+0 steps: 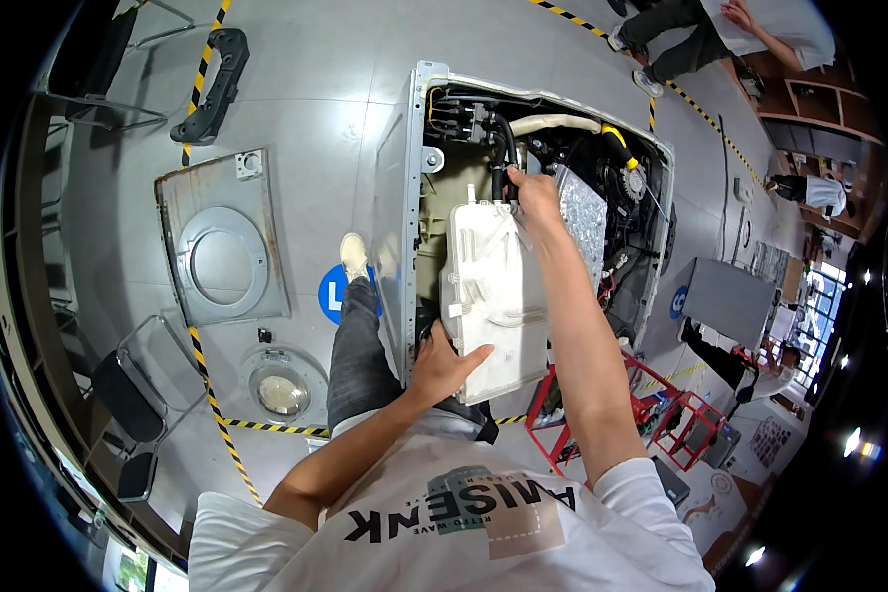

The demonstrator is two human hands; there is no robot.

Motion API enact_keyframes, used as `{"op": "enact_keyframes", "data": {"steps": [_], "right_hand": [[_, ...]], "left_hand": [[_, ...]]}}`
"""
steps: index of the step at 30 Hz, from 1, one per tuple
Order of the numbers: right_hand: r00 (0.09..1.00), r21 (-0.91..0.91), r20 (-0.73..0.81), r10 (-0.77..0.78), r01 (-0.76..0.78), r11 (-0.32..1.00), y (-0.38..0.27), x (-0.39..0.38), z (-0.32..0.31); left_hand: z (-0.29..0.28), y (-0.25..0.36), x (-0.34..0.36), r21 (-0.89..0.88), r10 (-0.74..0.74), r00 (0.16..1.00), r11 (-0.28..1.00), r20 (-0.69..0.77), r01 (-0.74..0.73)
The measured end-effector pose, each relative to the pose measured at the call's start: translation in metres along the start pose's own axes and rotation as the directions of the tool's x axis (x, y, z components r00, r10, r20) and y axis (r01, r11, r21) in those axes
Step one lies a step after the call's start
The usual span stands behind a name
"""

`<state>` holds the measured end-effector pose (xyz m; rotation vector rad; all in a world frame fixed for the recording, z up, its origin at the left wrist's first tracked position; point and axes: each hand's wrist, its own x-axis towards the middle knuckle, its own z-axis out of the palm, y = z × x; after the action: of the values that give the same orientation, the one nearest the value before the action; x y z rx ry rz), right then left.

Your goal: The person detaches a white plastic detergent dispenser from the internal components of a washing machine by hand, disconnecting several black rubber hoses and electrical connectors before lifting the dispenser out of the appliance.

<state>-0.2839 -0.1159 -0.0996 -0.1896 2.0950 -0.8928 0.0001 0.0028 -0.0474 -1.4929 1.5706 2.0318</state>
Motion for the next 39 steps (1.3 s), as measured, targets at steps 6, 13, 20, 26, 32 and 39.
{"op": "enact_keyframes", "data": {"steps": [6, 13, 20, 26, 32, 39], "right_hand": [[1.0, -0.072, 0.0, -0.007, 0.007, 0.997, -0.001, 0.001, 0.001], [0.959, -0.471, 0.216, -0.183, 0.267, 0.841, -0.005, -0.002, -0.022], [0.931, -0.541, 0.188, -0.312, 0.364, 0.758, -0.003, -0.006, -0.021], [0.938, -0.629, 0.131, -0.322, 0.329, 0.704, -0.018, -0.027, -0.016], [0.729, -0.753, 0.087, -0.679, 0.495, 0.434, -0.031, -0.063, 0.003], [0.889, -0.895, 0.128, -0.44, 0.294, 0.335, -0.053, -0.074, 0.02]], "left_hand": [[0.002, -0.003, 0.0, -0.005, 0.019, 1.0, 1.0, -0.02, -0.019], [0.003, -0.009, 0.008, 0.03, 0.066, 0.998, 0.997, 0.015, -0.066], [-0.019, 0.028, -0.006, 0.046, 0.34, 0.898, 0.939, -0.28, -0.341], [-0.049, 0.082, 0.088, -0.212, 0.252, 0.917, 0.922, -0.309, -0.324], [-0.055, 0.083, 0.121, -0.652, -0.029, 1.0, 0.758, -0.009, 0.016], [-0.058, 0.097, 0.117, -0.591, 0.118, 0.993, 0.803, 0.025, -0.081]]}}
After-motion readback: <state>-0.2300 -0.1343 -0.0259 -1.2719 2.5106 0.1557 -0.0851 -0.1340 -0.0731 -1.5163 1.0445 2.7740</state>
